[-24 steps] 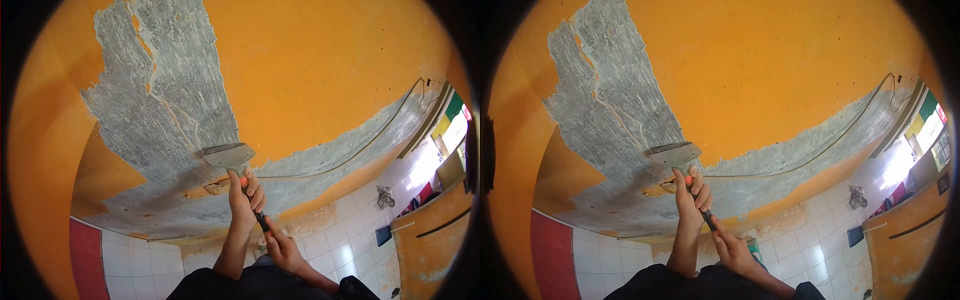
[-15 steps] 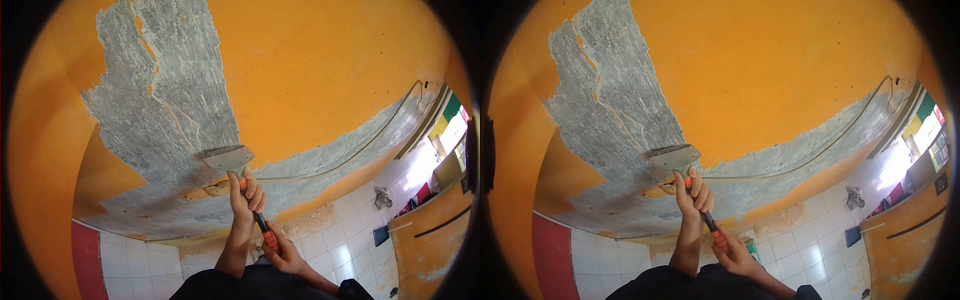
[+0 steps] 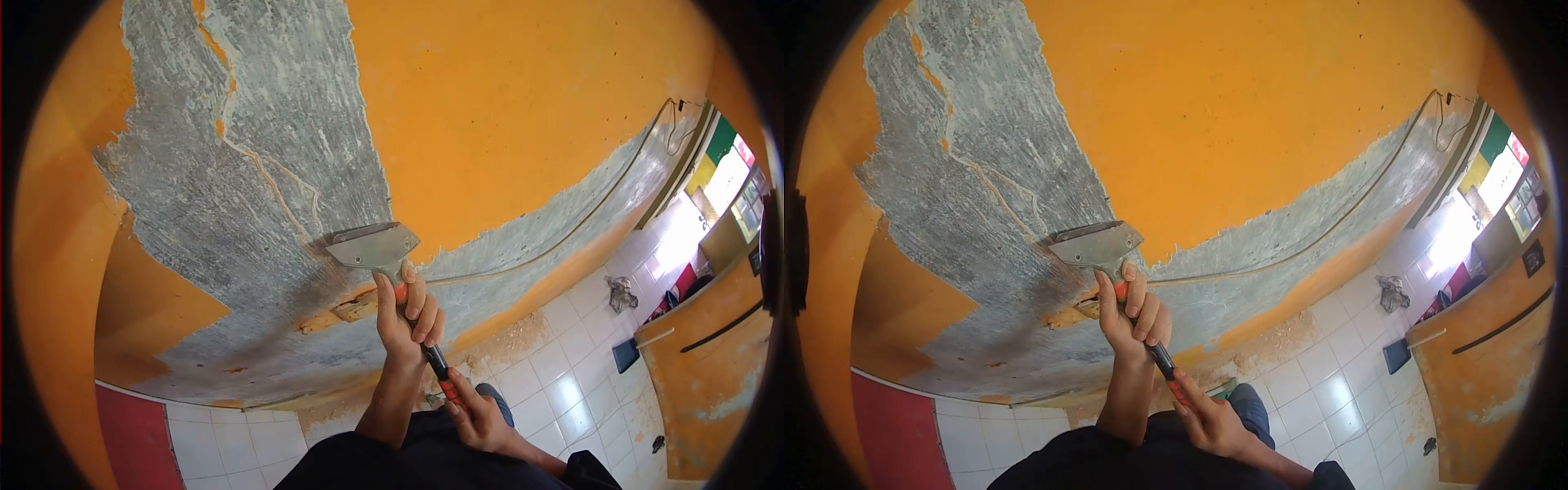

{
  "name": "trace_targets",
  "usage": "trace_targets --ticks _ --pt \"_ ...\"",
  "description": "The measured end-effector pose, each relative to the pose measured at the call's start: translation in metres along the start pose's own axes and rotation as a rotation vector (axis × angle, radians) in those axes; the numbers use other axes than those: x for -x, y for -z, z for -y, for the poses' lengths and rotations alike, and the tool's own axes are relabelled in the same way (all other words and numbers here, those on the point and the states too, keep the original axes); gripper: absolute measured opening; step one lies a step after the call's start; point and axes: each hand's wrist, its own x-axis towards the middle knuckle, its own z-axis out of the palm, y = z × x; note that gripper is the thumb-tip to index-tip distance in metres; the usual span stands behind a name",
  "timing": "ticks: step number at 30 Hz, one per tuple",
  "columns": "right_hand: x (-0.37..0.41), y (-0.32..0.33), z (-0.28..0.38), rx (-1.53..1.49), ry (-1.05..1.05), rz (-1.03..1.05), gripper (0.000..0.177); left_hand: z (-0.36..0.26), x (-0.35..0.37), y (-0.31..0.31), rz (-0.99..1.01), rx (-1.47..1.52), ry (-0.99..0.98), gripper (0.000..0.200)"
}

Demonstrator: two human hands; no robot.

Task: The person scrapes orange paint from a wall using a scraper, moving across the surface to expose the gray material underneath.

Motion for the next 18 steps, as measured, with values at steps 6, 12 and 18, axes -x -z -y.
trace_targets --ticks 6,12,18 --pt "-0.002 -0.005 0.0 -0.048 0.124 -0.069 0.058 -0.002 0.0 0.001 -0.062 -0.023 0.007 0.043" --pt "0.0 0.0 -0.002 -0.052 0.094 -0.052 0.06 0.0 0.0 -0.002 -0.063 -0.016 0.011 0.046" --pt "-0.006 0.005 0.007 0.016 0.073 -0.037 0.062 -0.004 -0.007 -0.009 0.005 0.004 -0.023 0.045"
